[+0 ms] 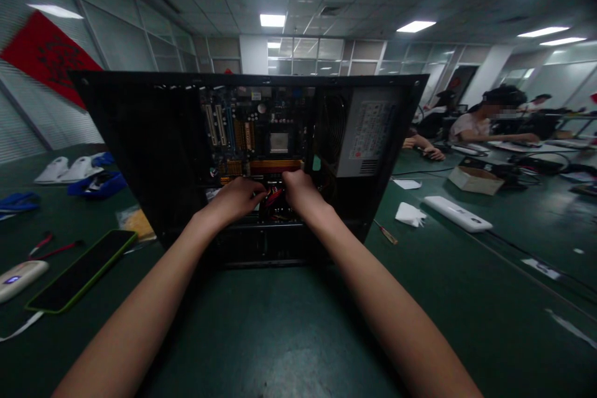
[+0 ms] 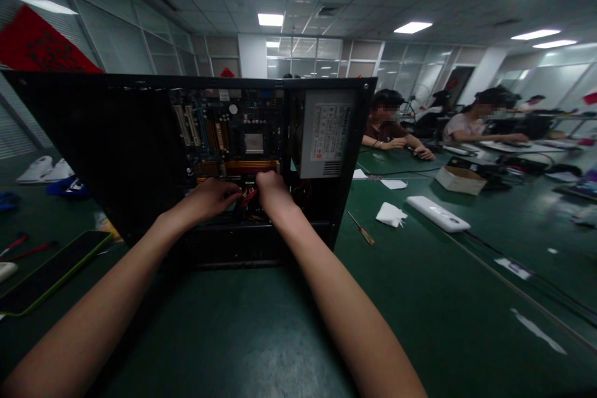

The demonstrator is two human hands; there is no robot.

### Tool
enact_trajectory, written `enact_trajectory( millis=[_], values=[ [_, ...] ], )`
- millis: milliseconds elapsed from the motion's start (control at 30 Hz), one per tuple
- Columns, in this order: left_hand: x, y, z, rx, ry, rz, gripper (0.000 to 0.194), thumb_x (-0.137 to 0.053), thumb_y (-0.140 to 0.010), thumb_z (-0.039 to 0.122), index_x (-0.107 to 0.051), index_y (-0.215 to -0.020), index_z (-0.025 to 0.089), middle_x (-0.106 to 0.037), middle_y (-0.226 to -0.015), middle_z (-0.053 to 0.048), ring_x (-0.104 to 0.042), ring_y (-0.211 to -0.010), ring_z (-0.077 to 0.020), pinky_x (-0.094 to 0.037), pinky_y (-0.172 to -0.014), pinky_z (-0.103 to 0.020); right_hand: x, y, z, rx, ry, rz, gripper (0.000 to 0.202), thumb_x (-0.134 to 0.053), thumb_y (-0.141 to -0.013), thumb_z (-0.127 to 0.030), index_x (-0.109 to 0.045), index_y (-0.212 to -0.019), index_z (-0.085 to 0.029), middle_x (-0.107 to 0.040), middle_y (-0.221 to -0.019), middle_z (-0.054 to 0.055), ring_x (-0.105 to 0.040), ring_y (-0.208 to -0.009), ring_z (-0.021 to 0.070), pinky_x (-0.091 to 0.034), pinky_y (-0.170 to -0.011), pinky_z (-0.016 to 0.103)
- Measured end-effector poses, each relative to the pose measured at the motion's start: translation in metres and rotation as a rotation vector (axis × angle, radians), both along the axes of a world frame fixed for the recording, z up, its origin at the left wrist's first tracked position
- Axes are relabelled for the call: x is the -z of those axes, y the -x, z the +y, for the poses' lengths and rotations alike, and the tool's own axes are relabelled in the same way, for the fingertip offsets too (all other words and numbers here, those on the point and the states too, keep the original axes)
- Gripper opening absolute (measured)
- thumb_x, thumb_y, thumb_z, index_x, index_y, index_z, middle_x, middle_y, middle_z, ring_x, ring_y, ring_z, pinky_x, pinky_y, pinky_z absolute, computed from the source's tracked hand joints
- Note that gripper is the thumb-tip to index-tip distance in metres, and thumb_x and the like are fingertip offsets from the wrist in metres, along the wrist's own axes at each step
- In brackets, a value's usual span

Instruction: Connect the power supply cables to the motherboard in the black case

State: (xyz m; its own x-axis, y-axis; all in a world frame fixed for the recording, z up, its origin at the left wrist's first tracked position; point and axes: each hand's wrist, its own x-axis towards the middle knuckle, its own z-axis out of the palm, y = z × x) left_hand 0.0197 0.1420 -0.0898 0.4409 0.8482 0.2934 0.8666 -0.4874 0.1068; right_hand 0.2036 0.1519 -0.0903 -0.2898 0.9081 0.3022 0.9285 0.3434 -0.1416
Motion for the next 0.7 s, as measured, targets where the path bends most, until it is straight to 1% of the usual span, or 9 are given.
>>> enact_trajectory(
  millis=[133,233,333,433,567,700],
  values=[
    [0.000,-0.002,-0.002,-0.068,-0.024,0.038,0.030,-0.049,-0.098,0.037,-0.076,-0.106,0.024,-0.076,-0.097,-0.007,-0.070,-0.090,-0.0250,-0.046,-0.073,-0.030,-0.002,0.001,0.001,0.007,0.010,0.014,0.036,-0.048,-0.087,-0.002,-0.069,-0.115,-0.012,-0.070,-0.119,0.019,-0.067,-0.112,0.0276,-0.050,-0.087,0.028],
    [0.000,-0.001,-0.002,-0.081,-0.034,0.041,0.031,-0.050,-0.097,0.039,-0.076,-0.104,0.024,-0.076,-0.095,-0.007,-0.070,-0.090,-0.0252,-0.046,-0.073,-0.030,0.000,0.001,-0.002,0.003,-0.023,-0.010,0.034,-0.046,-0.090,-0.004,-0.068,-0.114,-0.012,-0.071,-0.114,0.019,-0.069,-0.108,0.0280,-0.052,-0.084,0.030],
    [0.001,0.001,0.000,-0.013,0.007,-0.001,0.035,-0.048,-0.099,0.043,-0.076,-0.102,0.022,-0.076,-0.094,-0.007,-0.069,-0.087,-0.0241,-0.046,-0.071,-0.030,0.000,0.002,-0.011,0.015,-0.038,-0.064,0.032,-0.041,-0.095,-0.006,-0.066,-0.115,-0.011,-0.071,-0.110,0.020,-0.071,-0.104,0.0283,-0.054,-0.082,0.031],
    [0.003,0.003,0.003,0.073,0.027,-0.014,0.040,-0.049,-0.098,0.050,-0.075,-0.102,0.020,-0.075,-0.098,-0.008,-0.068,-0.090,-0.0241,-0.047,-0.076,-0.030,-0.002,0.005,-0.022,0.045,-0.032,-0.098,0.031,-0.038,-0.098,-0.009,-0.063,-0.117,-0.010,-0.070,-0.109,0.020,-0.071,-0.102,0.0284,-0.055,-0.081,0.034],
    [0.008,0.007,0.008,0.104,0.000,0.044,0.041,-0.052,-0.096,0.052,-0.074,-0.105,0.019,-0.072,-0.101,-0.009,-0.067,-0.094,-0.0253,-0.047,-0.083,-0.032,-0.003,0.007,-0.028,0.096,-0.047,-0.122,0.032,-0.036,-0.099,-0.009,-0.061,-0.119,-0.010,-0.067,-0.113,0.022,-0.070,-0.103,0.0287,-0.056,-0.081,0.037],
    [0.009,0.008,0.010,0.153,0.002,0.086,0.038,-0.056,-0.095,0.051,-0.074,-0.102,0.018,-0.071,-0.097,-0.009,-0.066,-0.089,-0.0247,-0.046,-0.080,-0.032,-0.001,0.007,-0.025,0.100,-0.083,-0.115,0.030,-0.039,-0.098,-0.009,-0.061,-0.118,-0.009,-0.062,-0.118,0.022,-0.067,-0.103,0.0270,-0.057,-0.080,0.035]
  ],
)
